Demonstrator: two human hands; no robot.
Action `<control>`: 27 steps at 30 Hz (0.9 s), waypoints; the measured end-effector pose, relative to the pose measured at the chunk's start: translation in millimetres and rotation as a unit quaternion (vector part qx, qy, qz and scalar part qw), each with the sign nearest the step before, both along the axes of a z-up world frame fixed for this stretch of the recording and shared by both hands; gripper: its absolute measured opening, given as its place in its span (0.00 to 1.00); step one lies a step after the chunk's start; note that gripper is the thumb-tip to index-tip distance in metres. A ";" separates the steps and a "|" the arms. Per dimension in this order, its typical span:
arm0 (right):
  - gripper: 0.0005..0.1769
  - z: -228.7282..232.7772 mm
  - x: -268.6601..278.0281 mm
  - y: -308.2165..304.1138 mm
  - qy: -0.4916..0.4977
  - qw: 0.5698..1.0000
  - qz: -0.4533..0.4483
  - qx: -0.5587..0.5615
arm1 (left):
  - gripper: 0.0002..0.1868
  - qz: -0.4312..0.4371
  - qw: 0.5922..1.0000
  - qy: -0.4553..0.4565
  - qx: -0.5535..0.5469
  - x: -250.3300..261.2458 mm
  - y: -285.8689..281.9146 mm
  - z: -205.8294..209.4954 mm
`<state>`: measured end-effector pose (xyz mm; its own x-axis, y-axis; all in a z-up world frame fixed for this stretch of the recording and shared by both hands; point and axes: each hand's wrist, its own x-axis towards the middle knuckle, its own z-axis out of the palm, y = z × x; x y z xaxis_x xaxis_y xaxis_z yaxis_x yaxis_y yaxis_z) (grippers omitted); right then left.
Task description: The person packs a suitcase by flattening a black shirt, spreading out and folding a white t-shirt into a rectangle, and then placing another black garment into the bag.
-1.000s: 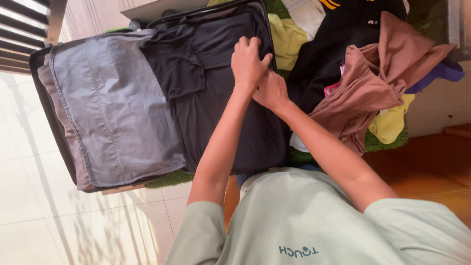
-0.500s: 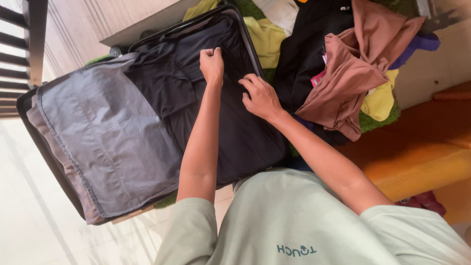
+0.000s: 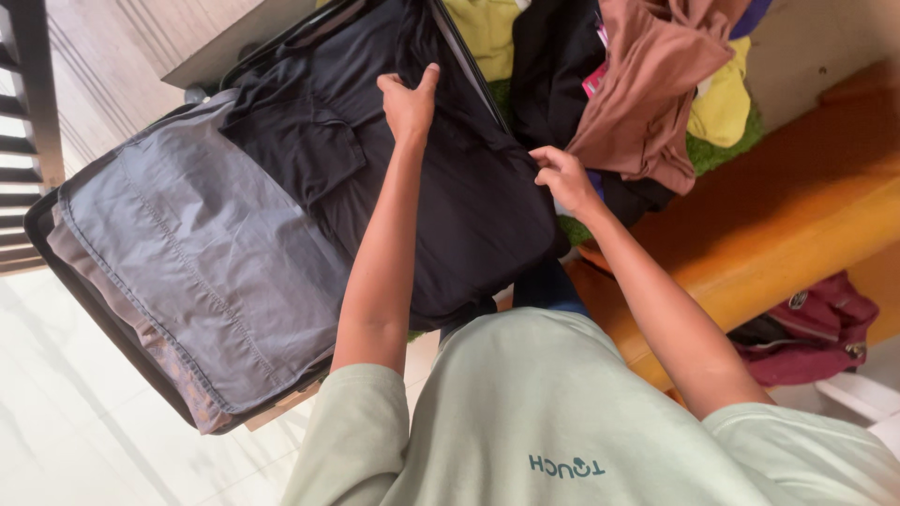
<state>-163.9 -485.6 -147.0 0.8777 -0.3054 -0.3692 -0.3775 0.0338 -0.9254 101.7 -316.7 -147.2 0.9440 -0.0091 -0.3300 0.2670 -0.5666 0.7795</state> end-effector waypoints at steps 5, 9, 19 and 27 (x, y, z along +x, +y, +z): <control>0.10 2.4 -30.4 5.2 0.016 0.998 -0.035 0.057 | 0.22 -0.053 0.998 0.018 0.025 6.7 3.2 -21.4; 0.07 58.1 -53.9 26.1 0.009 0.997 -0.056 -0.049 | 0.18 -0.025 0.995 0.063 -0.077 10.9 3.6 -19.3; 0.17 104.3 -110.6 100.8 0.094 0.945 0.041 -0.312 | 0.14 -0.012 0.993 0.073 -0.092 25.6 7.4 -31.2; 0.17 61.4 -136.1 127.2 0.095 0.913 -0.025 -0.395 | 0.14 -0.022 0.993 0.074 -0.088 25.1 7.0 -33.2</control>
